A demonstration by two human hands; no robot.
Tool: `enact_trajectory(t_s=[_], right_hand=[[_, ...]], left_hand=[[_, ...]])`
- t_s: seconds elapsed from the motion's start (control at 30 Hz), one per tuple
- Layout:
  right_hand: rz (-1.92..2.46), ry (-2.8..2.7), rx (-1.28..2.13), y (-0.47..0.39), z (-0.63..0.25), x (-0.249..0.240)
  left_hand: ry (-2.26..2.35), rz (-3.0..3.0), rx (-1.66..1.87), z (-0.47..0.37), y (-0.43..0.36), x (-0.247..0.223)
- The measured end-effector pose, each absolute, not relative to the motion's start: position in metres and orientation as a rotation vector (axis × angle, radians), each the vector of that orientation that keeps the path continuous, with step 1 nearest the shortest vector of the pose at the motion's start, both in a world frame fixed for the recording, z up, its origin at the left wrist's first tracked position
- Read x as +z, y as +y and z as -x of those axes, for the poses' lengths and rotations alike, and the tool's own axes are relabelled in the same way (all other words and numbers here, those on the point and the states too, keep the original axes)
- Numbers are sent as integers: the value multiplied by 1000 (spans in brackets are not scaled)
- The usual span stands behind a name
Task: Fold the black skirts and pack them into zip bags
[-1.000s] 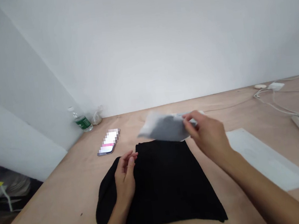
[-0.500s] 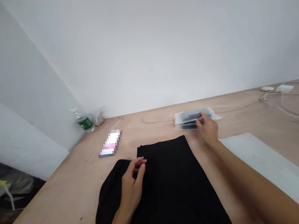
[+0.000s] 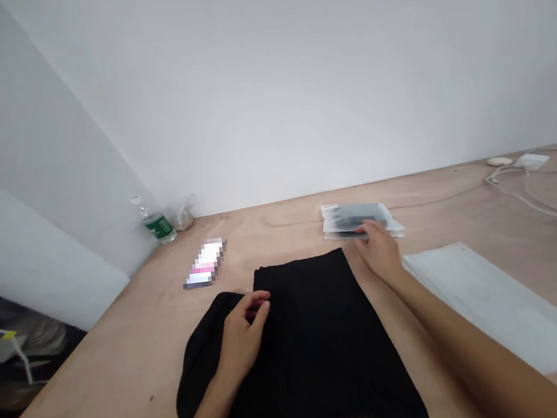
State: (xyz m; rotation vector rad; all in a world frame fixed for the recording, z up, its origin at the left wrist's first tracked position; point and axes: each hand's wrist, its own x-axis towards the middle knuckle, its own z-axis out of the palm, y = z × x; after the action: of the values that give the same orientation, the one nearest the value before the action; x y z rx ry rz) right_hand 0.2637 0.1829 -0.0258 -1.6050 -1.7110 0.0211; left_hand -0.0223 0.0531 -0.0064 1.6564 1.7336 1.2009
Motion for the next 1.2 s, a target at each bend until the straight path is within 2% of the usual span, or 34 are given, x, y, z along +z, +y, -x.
enact_trajectory(t_s=[0.2, 0.33, 0.5, 0.67, 0.97, 1.2], right_hand=[[1513, -1910, 52, 154, -220, -38], [1560, -1889, 0, 153, -214, -49], [1550, -1847, 5, 156, -219, -53], [1472, -1772, 101, 156, -221, -46], [1353, -1644, 499, 118, -246, -30], [1313, -1732, 505, 83, -253, -31]], left_hand=[[1913, -1764, 1150, 27, 101, 2], [1971, -1814, 1082, 31, 130, -9], [2012, -1763, 1082, 42, 139, -28], [1935, -1695, 1183, 48, 141, -27], [1475, -1658, 1140, 57, 97, 3], [1514, -2080, 833, 65, 57, 1]])
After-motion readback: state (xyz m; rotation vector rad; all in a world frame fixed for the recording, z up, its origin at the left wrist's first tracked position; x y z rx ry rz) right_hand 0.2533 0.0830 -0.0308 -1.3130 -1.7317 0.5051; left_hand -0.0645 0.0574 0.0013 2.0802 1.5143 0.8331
